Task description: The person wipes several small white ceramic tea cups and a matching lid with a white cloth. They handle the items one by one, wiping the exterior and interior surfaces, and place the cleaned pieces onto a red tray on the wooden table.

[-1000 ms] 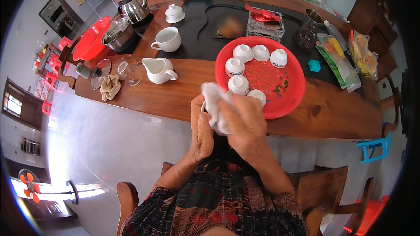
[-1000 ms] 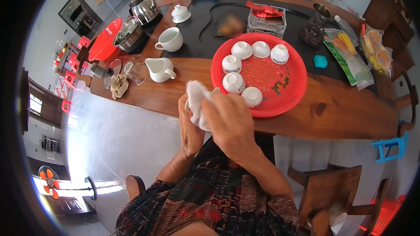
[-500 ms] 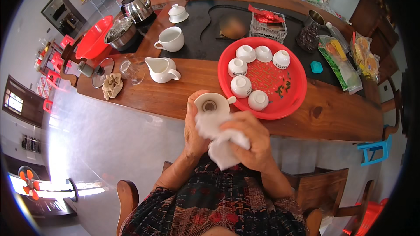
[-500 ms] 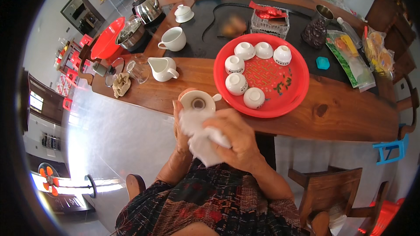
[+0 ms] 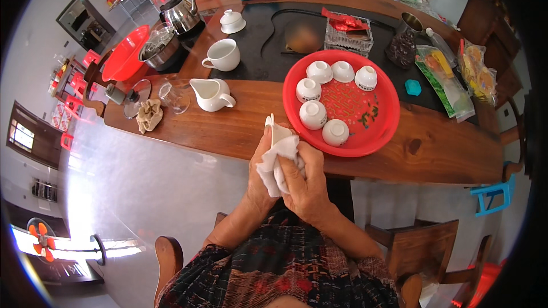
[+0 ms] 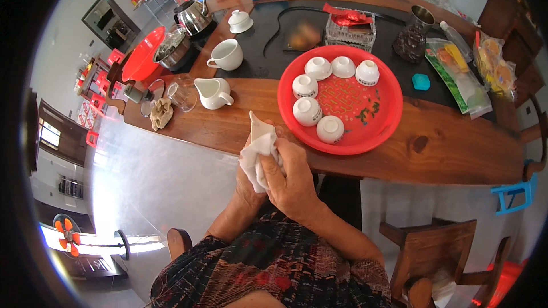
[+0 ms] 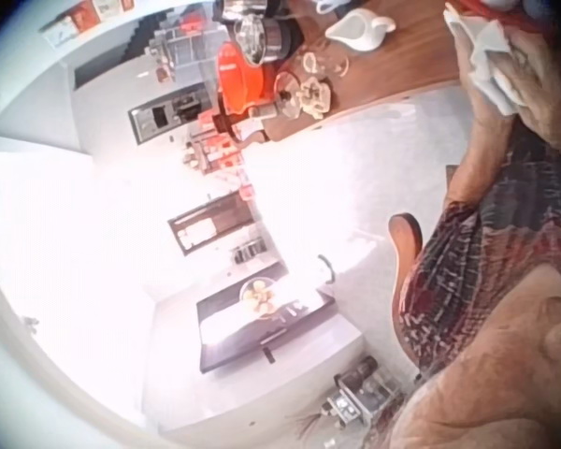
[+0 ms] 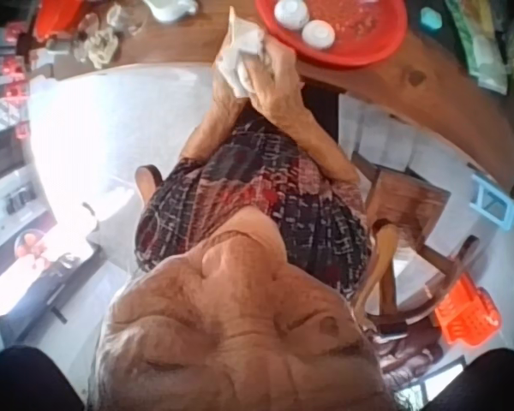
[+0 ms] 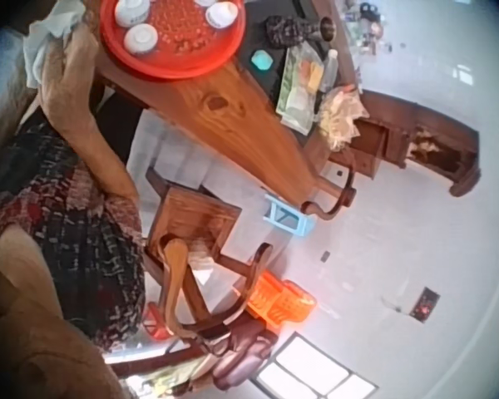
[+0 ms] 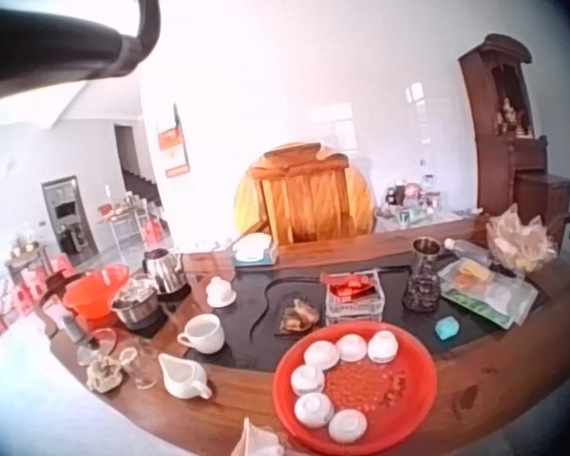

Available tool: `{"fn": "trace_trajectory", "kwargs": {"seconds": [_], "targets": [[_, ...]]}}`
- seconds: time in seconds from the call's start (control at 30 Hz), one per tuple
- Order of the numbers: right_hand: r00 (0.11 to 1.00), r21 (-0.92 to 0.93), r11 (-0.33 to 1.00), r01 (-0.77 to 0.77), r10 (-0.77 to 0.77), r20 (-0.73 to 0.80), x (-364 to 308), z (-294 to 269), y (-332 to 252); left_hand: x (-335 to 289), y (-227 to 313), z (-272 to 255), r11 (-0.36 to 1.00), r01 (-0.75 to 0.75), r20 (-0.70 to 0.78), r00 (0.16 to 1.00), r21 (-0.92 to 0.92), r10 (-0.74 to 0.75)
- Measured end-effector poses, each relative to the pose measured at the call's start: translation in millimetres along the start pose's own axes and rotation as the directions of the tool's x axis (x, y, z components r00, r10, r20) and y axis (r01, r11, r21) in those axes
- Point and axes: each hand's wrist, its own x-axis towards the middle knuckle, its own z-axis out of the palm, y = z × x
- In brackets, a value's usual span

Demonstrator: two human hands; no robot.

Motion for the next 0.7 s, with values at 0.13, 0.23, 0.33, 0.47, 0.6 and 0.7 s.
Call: {"fn": "trace_trajectory", "kwargs": {"seconds": [0.13, 0.23, 0.33, 0.47, 0.6, 0.7], "targets": [[0.985, 0.062, 0.987, -0.149, 0.153, -0.082, 0, -2, 1, 0, -3, 10, 0.787, 0.043, -0.129, 0.991, 0.616, 0.046], [0.956, 0.285, 0.921, -0.264, 0.289, -0.046, 16, -15, 7, -4, -6, 25, 0.937, 0.029, -0.229, 0.972, 0.347, 0.055], [0.782, 0.619, 0.530, -0.580, 0.576, 0.239, 14, -22, 6, -2, -7, 39, 0.852, -0.097, -0.193, 0.955, 0.515, 0.225], [0.712, 0.724, 0.300, -0.621, 0.601, 0.362, 1, -13, -3, 1, -3, 40, 0.555, -0.246, -0.034, 0.895, 0.794, 0.444], [0.684, 0.674, 0.264, -0.690, 0.545, 0.486, -6, -14, 2, 6, 1, 42, 0.496, -0.230, -0.053, 0.869, 0.837, 0.493], [0.597, 0.674, 0.118, -0.729, 0.591, 0.543, -5, -19, -5, 8, 7, 35, 0.542, -0.180, -0.085, 0.899, 0.821, 0.429]]}}
